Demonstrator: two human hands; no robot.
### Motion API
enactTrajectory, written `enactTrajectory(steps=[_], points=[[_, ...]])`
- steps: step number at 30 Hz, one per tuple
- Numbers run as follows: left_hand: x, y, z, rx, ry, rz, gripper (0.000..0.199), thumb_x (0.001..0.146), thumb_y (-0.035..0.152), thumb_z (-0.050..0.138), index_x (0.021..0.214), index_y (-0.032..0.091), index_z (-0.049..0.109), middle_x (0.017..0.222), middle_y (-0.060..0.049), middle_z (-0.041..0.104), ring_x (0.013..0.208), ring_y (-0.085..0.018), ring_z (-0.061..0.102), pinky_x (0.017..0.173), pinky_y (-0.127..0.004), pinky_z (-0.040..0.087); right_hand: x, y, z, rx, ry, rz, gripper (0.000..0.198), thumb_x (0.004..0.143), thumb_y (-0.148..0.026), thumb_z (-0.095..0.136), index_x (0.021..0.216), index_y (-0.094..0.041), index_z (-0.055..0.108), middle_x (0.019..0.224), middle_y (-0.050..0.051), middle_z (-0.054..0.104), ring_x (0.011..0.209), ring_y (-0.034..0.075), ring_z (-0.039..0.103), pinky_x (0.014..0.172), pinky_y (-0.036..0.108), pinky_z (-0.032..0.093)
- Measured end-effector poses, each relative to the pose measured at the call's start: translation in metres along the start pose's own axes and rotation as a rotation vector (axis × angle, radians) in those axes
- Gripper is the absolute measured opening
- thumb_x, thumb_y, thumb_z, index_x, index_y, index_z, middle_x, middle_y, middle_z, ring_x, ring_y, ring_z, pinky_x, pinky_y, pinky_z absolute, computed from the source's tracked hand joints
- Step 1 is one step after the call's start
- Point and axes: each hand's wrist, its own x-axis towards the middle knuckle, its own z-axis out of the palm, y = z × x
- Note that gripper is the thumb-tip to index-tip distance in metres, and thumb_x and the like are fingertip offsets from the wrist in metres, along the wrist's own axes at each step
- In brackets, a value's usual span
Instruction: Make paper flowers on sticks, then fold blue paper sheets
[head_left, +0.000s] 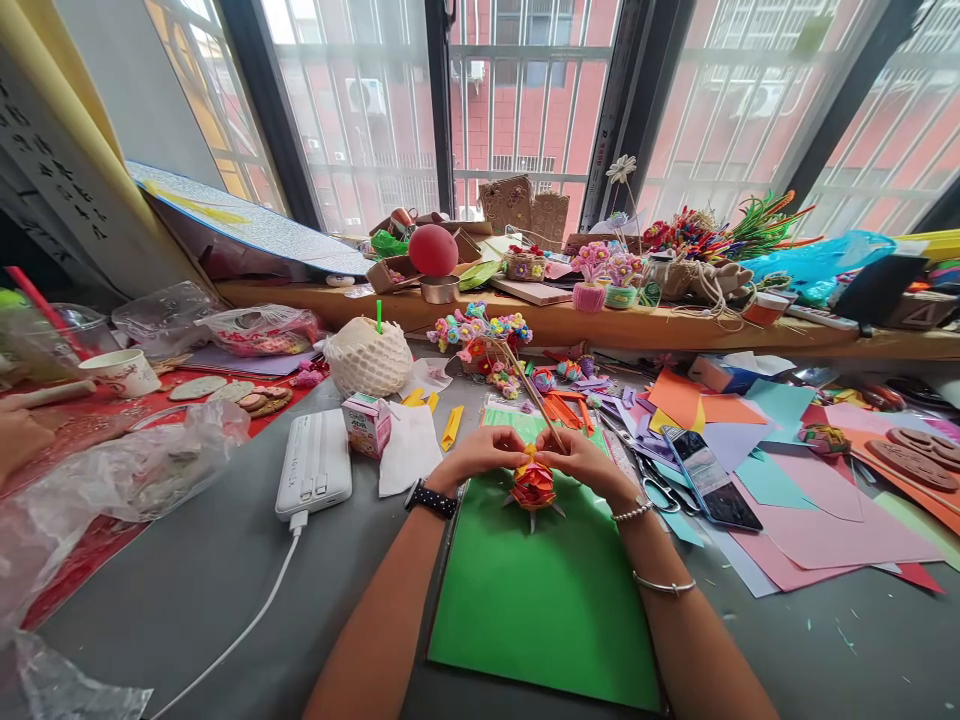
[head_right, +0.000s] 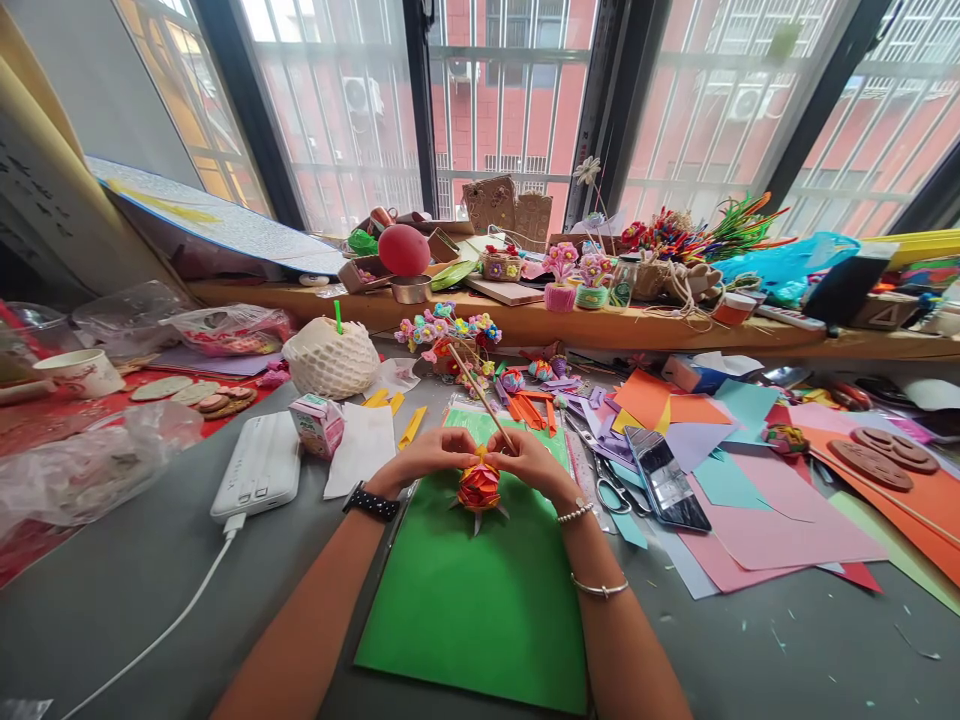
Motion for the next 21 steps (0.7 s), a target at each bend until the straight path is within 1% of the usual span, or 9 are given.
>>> enactTrajectory(steps=[6,11,15,21], points=[[0.0005,0.0005,0.0021,-0.009,0.002,0.006,0.028,0.059,0.035,0.067,0.073,0.013,0.057,0.069,0.0,0.057,0.066,-0.012,0.052,0.062,-0.024,0.039,-0.0006,-0.002,0.0011,-0.005,0.034,0.025,0.027,0.066,-0.04,0.062,0.071,-0.016,0.049,0.061,-0.005,0.043,0.052,0.007,0.036,0.045,0.02,0.026],[0.0008,0.0042,0.0053,-0.047,0.033,0.051,0.028,0.06,0.035,0.067,0.074,0.013,0.055,0.067,0.002,0.055,0.063,-0.01,0.05,0.061,-0.023,0.039,-0.001,-0.0028,0.0005,0.034,0.047,0.011,0.028,0.066,-0.041,0.061,0.073,-0.017,0.048,0.063,-0.004,0.045,0.054,0.008,0.039,0.048,0.021,0.03],[0.0012,0.0049,0.0045,-0.022,0.025,0.062,0.028,0.06,0.035,0.067,0.071,0.014,0.053,0.063,0.003,0.052,0.06,-0.009,0.048,0.057,-0.022,0.038,-0.0009,-0.0021,0.0011,-0.012,0.07,0.004,0.028,0.065,-0.041,0.062,0.072,-0.017,0.049,0.065,-0.003,0.045,0.056,0.009,0.04,0.05,0.021,0.031],[-0.0006,0.0068,0.0054,-0.036,-0.027,0.062,0.028,0.06,0.033,0.067,0.072,0.014,0.051,0.064,0.004,0.05,0.06,-0.008,0.046,0.056,-0.021,0.036,-0.0022,-0.0043,0.0006,-0.055,0.008,-0.002,0.025,0.068,-0.039,0.06,0.069,-0.017,0.049,0.061,-0.005,0.042,0.053,0.008,0.036,0.047,0.02,0.027]])
